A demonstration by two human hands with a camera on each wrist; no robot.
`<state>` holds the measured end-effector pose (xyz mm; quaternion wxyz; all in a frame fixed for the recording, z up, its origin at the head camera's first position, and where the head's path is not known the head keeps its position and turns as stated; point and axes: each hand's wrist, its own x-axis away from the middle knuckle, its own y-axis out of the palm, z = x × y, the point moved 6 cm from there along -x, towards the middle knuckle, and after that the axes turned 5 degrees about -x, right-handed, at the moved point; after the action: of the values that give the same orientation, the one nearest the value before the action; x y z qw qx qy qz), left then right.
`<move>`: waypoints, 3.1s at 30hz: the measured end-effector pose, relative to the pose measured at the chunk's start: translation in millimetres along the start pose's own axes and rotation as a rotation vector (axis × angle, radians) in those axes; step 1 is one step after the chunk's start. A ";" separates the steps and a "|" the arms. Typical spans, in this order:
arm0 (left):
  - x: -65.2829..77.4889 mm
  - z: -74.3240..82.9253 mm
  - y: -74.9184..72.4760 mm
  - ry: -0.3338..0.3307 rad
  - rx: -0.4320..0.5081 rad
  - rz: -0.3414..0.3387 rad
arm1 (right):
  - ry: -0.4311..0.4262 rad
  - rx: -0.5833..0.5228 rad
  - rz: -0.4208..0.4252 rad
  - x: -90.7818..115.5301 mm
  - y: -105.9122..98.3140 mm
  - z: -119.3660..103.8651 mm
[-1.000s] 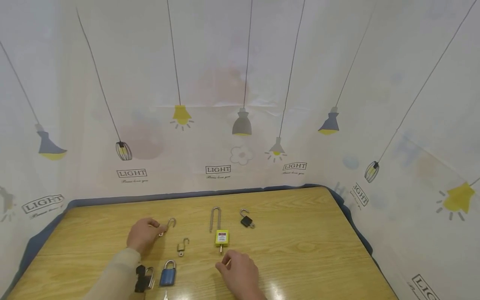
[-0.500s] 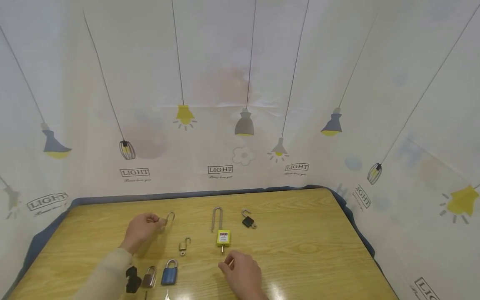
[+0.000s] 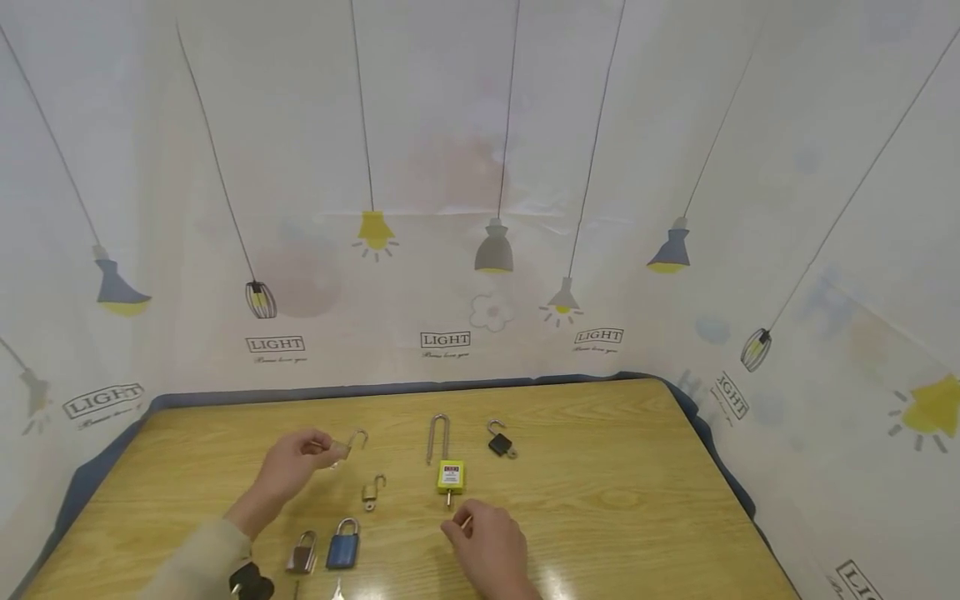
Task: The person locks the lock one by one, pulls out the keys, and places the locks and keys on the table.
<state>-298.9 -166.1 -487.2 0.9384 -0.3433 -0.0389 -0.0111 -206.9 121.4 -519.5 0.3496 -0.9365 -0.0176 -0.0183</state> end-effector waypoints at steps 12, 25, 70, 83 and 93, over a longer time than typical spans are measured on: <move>32.3 16.6 26.5 -0.005 0.191 -0.067 | -0.068 -0.047 -0.031 1.0 -2.2 -10.8; 58.9 32.9 50.9 0.053 0.312 -0.206 | -0.231 -0.125 -0.068 -6.2 -1.0 -19.6; 78.2 34.2 81.4 0.064 0.314 -0.424 | -0.515 -0.346 -0.109 -8.8 -2.9 -31.5; 80.2 43.3 78.9 0.181 0.153 -0.312 | -0.373 -0.337 -0.090 -11.5 1.8 -34.9; 78.5 44.4 81.4 0.241 0.064 -0.260 | -0.345 -0.341 -0.056 -13.5 2.4 -35.5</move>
<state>-219.7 -74.7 -499.4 0.9373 -0.3017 0.0297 -0.1720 -221.0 96.0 -494.9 0.1778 -0.9704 -0.0998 0.1293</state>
